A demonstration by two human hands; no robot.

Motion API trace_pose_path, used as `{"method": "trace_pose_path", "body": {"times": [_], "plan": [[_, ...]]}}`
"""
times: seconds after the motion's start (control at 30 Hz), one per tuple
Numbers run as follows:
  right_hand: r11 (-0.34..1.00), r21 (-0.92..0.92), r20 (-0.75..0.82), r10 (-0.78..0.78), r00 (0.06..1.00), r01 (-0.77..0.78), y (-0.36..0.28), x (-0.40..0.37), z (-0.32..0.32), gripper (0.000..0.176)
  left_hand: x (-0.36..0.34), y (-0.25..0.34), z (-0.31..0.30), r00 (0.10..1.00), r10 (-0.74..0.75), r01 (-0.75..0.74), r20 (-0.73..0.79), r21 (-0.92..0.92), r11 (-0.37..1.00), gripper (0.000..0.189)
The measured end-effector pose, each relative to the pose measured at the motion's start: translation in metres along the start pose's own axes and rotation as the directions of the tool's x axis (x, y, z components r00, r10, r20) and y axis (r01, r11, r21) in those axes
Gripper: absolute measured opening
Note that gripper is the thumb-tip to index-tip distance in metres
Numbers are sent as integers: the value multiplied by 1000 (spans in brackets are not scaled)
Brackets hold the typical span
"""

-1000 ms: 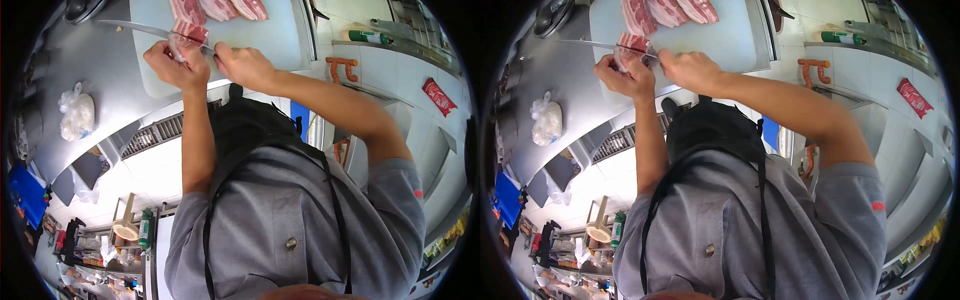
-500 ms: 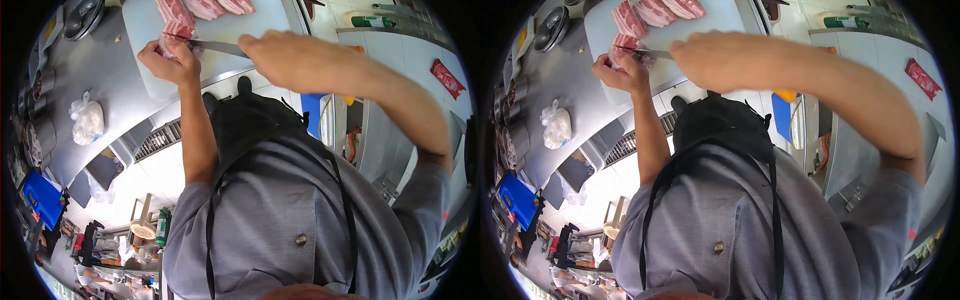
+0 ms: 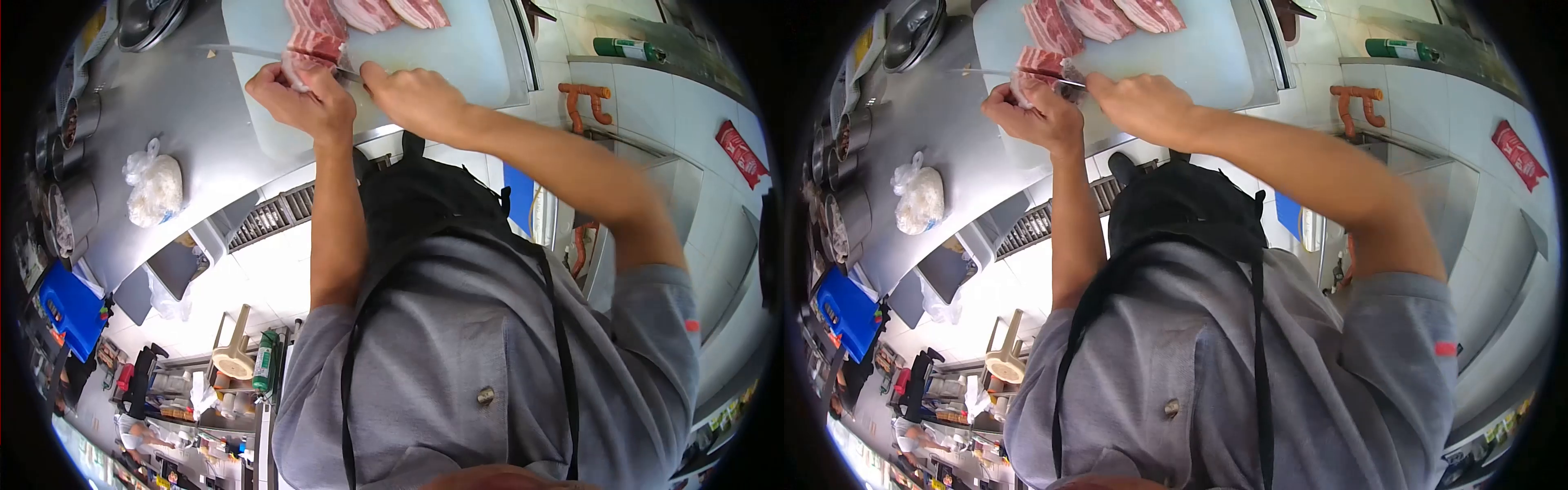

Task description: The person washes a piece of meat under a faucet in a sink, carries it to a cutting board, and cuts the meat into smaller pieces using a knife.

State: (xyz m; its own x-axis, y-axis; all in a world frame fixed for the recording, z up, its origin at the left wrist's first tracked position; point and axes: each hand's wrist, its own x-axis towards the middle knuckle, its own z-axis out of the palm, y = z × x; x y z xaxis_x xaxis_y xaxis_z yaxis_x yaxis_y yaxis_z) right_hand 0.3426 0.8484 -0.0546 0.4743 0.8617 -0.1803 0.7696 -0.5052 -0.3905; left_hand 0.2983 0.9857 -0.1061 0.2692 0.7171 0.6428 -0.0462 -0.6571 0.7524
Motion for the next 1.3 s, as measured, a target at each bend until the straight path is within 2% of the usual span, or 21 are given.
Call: {"method": "trace_pose_path", "body": {"times": [0.1,0.13,0.2,0.23,0.3,0.33,0.4,0.53,0.6,0.63,0.7,0.73,0.83,0.9,0.93,1.0,1.1,1.17,1.23,1.27,1.3], "plan": [[994,99,-288,-20,957,50,4,0,28,17,0,1,-1,998,42,-42,35,-7,999,23],[993,100,-304,-22,952,55,5,-1,27,17,2,1,1,998,59,-59,35,-10,998,23],[989,145,-145,63,987,-41,0,-7,21,17,4,-1,2,998,15,-16,57,14,1000,23],[988,146,-150,62,987,-40,-6,-12,5,17,4,-1,3,998,21,-22,58,13,1000,23],[981,133,127,127,984,-144,-12,-25,-32,16,2,-1,5,997,32,-32,69,-6,999,23],[979,134,128,135,983,-152,-17,-35,-51,16,0,0,3,997,29,-28,75,-11,1000,23],[958,47,440,236,867,-284,-22,-51,-91,20,0,1,3,995,1,-6,99,46,999,23],[978,-67,402,209,891,-199,-27,-42,-122,26,-5,5,6,994,6,-3,110,-25,1000,24],[992,-92,467,121,876,-88,-28,-24,-126,29,-6,1,6,993,42,-39,109,-28,999,24],[991,-99,472,128,872,-92,-32,-20,-124,29,-8,1,4,994,34,-30,107,-33,999,24],[975,-47,501,209,840,-215,-40,-9,-121,27,-8,2,2,986,43,-42,159,-13,999,28],[977,-57,507,204,838,-203,-38,-5,-116,27,-7,2,5,989,35,-35,146,-6,999,28],[978,-67,441,207,873,-198,-28,-3,-79,24,-7,2,5,993,49,-43,106,-64,997,26],[986,-11,229,165,959,-167,-17,-2,-52,18,-6,3,5,994,20,-15,103,-48,999,26],[987,-5,223,155,962,-158,-10,0,-39,18,-5,4,5,994,-8,13,107,-43,999,27],[994,38,45,105,993,-107,0,1,-12,15,0,2,7,994,8,-4,108,-36,999,27],[986,125,-104,119,987,-106,-2,-2,19,16,8,7,4,992,6,3,125,-70,998,24],[981,164,-79,123,989,-109,-6,-6,16,17,7,12,0,989,-24,41,148,-107,993,22],[971,206,-50,132,990,-120,-10,-20,4,18,12,20,-9,938,-241,263,250,-57,963,22],[977,194,-69,109,992,-94,-14,-30,1,19,12,22,-14,938,-230,253,259,-57,966,22],[981,184,-81,85,993,-69,-16,-37,-2,20,12,27,-22,953,-84,77,291,37,996,24]]}}
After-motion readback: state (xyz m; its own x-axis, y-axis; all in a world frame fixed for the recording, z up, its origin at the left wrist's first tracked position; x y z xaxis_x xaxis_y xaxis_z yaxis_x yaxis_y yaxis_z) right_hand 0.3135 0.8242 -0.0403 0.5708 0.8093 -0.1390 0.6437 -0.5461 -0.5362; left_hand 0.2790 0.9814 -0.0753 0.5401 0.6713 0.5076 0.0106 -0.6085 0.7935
